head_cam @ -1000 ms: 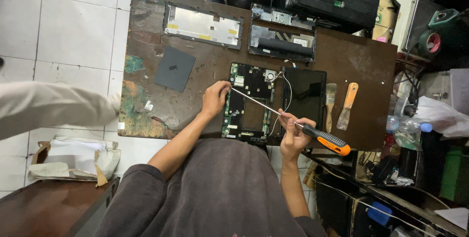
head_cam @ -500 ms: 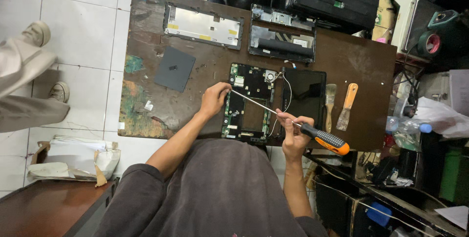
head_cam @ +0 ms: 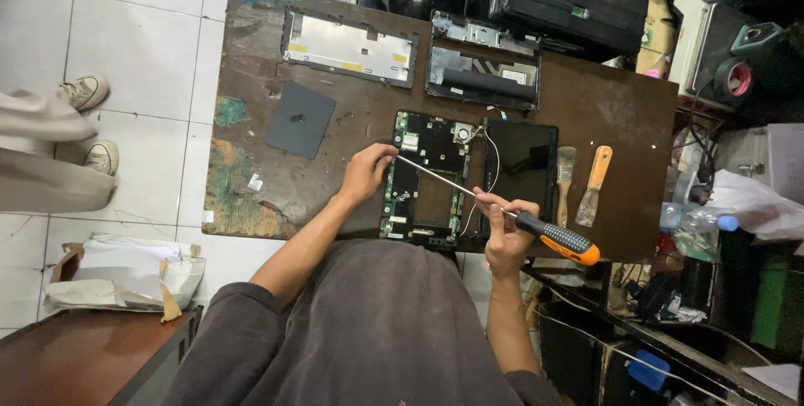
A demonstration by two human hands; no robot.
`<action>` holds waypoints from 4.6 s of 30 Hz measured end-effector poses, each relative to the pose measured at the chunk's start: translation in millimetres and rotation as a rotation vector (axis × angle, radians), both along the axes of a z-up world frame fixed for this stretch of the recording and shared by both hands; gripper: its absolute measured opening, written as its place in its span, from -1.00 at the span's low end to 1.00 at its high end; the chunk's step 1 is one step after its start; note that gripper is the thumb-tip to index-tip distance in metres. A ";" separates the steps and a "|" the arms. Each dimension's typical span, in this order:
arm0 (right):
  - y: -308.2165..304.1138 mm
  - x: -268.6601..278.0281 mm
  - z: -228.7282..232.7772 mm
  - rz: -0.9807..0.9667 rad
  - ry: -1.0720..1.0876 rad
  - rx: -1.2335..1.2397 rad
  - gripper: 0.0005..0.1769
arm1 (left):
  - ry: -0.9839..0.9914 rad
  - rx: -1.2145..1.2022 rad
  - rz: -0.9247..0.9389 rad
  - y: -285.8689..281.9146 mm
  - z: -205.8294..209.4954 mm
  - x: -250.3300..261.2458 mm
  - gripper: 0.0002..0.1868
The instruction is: The person uses a screwdriver to remove screws from a disassembled electronic device on a workbench. They carefully unscrew fasteners from the device's frame and place them on the table while working on the internal components.
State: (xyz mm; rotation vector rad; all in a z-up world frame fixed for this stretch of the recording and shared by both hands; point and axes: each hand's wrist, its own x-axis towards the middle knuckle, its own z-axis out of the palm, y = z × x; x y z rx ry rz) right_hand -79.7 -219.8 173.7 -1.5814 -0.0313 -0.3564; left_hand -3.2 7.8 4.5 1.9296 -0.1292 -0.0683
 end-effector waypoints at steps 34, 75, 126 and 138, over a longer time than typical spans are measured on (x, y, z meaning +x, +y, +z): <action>-12.9 -12.6 -14.1 -0.144 -0.061 0.070 -0.81 | 0.115 0.172 0.095 -21.1 35.5 4.5 -0.94; -36.2 -79.9 3.5 -0.163 -0.097 0.167 -0.79 | 0.930 -1.522 0.413 -45.5 32.3 -75.3 -0.89; -23.8 -53.3 -5.5 -0.260 -0.070 0.286 -0.80 | 0.818 -1.436 0.433 -42.0 36.2 -46.1 -0.81; -39.9 -54.2 3.6 -0.099 -0.067 0.164 -0.76 | 0.879 -1.368 0.388 -43.3 12.3 -46.9 -0.74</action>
